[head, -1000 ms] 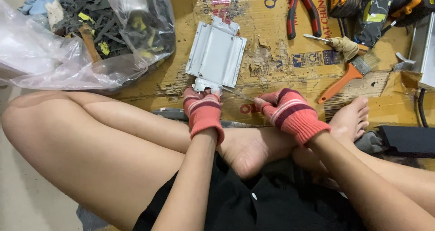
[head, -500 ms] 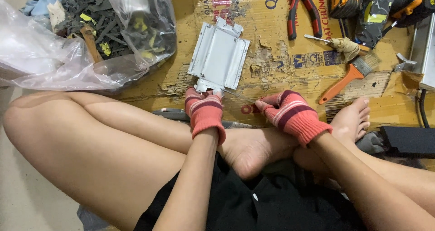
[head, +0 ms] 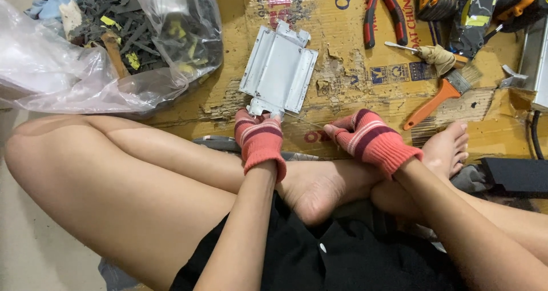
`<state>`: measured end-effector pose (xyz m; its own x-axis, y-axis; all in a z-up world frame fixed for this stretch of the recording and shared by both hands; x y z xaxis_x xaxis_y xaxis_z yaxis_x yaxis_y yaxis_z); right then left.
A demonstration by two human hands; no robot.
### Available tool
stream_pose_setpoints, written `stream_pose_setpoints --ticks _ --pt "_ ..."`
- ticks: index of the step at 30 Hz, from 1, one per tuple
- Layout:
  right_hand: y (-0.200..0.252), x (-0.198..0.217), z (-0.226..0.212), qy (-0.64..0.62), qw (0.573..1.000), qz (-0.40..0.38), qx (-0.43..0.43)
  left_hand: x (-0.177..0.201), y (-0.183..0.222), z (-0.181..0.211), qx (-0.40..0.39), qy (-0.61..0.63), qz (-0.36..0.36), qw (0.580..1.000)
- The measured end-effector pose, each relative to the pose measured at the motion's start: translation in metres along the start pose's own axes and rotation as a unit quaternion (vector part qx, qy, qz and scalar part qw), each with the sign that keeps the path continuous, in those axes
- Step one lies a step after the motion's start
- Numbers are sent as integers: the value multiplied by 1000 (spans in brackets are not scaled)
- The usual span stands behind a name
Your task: The person is cleaning a metal component by scraping off residue with a knife and prying off pieces with pliers and a hammer.
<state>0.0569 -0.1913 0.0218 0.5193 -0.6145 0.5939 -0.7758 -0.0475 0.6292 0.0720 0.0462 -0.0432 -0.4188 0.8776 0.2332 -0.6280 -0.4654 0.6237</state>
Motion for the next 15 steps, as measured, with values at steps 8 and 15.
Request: stream_pose_setpoints --ticks 8,15 --pt "-13 -6 9 14 999 -25 -26 -10 -5 1 21 -139 -5 990" --pt "-9 -4 0 59 995 -48 -62 -9 0 7 42 -264 10 964"
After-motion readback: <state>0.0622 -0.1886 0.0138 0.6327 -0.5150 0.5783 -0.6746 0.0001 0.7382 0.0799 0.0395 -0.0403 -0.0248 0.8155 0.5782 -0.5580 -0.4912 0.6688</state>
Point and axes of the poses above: each hand's wrist, its own y-axis away from the middle knuckle, its own x-axis out of the back of the hand, z = x × y, the point moved 10 cm from there along -y, towards the middle knuckle, and after that the axes turned 6 degrees about x, right-handed, at the moved point
